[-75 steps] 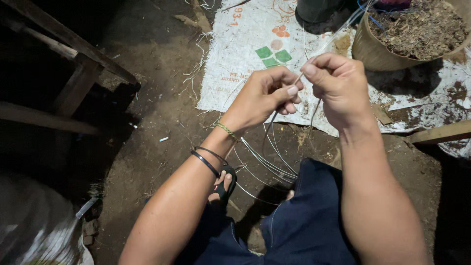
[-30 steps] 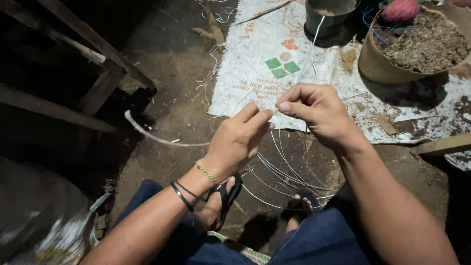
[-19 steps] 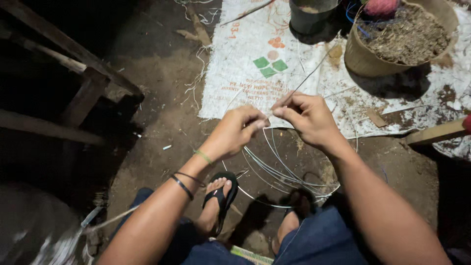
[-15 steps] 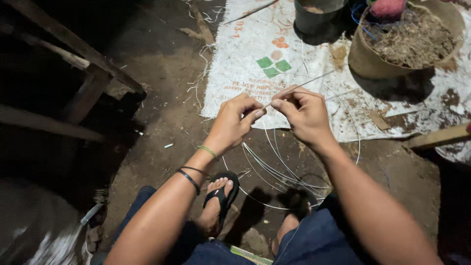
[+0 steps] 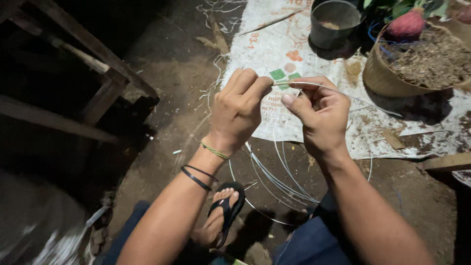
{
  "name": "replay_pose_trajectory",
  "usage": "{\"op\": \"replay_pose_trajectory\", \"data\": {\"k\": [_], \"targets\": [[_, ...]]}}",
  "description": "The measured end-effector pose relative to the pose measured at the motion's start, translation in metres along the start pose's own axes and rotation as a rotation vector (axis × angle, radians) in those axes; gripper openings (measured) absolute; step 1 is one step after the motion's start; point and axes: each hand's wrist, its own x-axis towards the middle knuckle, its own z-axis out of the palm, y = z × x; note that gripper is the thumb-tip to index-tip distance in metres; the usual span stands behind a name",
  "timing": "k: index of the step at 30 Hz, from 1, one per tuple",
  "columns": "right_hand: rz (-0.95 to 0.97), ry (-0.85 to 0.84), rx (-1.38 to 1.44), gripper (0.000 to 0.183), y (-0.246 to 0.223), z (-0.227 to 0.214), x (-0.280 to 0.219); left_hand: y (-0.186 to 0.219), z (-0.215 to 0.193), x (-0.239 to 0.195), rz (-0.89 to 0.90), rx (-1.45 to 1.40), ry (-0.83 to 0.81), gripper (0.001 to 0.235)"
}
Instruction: The person sits on the floor and bends a thin metal wire into a circular shape using both hands. They then use pliers to cut the wire and continue shaping it.
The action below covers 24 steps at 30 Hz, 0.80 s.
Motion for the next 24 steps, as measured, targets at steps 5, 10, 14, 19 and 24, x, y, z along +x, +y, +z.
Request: {"op": "replay_pose_trajectory", "data": {"k": [5,10,14,19,24], "targets": [[0.051,0.192,0.229,0.015,-0.003,-0.017,0.009,0.021,0.025,0.011,-0.032,-0.186,0.036,0.015],[0.081,0.112,0.266,0.015,-0.008,-0.037,-0.003,0.035,0.029,0.004,-0.106,-0.264,0.034,0.017],[0.141,0.098,0.25,0.012,-0.011,-0.038,-0.008,0.049,0.024,-0.008,-0.217,-0.347,-0.005,0.014],[0.13,0.056,0.093,0.01,-0.007,-0.035,-0.025,0.06,0.022,-0.027,-0.339,-0.423,-0.028,0.013],[0.265,0.004,0.003,0.011,0.01,-0.023,-0.037,0.061,0.016,-0.052,-0.484,-0.404,-0.056,0.014]]}}
